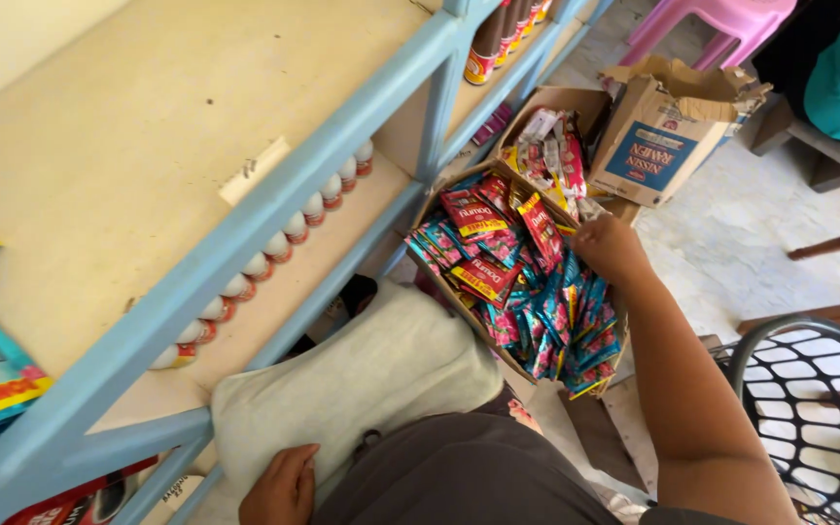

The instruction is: Organizing and stocking detergent sachets on a grocery store shelf.

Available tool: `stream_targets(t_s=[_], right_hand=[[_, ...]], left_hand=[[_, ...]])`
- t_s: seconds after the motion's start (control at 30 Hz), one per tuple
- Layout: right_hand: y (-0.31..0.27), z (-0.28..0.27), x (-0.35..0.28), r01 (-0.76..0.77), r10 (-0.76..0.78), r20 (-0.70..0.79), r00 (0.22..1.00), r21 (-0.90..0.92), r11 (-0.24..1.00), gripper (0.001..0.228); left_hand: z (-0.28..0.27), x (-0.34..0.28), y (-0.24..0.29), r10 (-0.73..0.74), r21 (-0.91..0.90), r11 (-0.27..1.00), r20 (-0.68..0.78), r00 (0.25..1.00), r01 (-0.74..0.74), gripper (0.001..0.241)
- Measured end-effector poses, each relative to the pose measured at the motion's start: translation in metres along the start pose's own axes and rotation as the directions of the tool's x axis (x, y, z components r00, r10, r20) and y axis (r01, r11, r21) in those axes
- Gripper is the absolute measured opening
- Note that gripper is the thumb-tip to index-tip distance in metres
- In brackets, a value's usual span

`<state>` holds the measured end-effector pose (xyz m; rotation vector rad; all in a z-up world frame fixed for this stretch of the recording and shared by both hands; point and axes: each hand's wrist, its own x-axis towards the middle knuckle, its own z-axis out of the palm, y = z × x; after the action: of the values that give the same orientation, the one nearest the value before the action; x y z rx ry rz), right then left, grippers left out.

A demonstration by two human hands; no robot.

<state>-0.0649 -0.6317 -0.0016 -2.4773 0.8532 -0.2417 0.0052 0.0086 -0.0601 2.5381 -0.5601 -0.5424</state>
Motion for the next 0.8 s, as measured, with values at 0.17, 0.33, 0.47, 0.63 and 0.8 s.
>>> stream_targets(t_s=[0.17,0.33,0.47,0.63,0.8], right_hand=[[0.047,0.003,-0.032,-0.163,0.164,0.296,0.941,-0.026,0.986,0.018],[0.027,-0.006,-0.052,-0.076,0.072,0.286,0.955,0.002,0.997,0.022],[0.040,-0.005,-0.043,-0.024,0.020,0.192,0.981,0.022,0.999,0.023],[0.037,-0.005,-0.017,0.085,-0.098,-0.106,0.990,-0.121,0.989,0.021],[0.024,0.009,0.009,0.076,-0.099,-0.134,0.986,-0.166,0.983,0.026]], left_hand=[[-0.008,0.004,0.027,-0.059,0.065,0.996,0.037,0.998,0.057,0.029],[-0.014,0.011,0.057,-0.021,0.161,0.987,0.157,0.987,-0.005,0.032],[-0.008,0.019,0.070,0.028,0.157,0.986,0.210,0.977,-0.062,0.035],[0.005,0.024,0.074,0.082,0.086,0.991,0.164,0.983,-0.097,0.033],[-0.006,0.032,0.099,0.071,0.072,0.994,0.200,0.977,-0.086,0.031]])
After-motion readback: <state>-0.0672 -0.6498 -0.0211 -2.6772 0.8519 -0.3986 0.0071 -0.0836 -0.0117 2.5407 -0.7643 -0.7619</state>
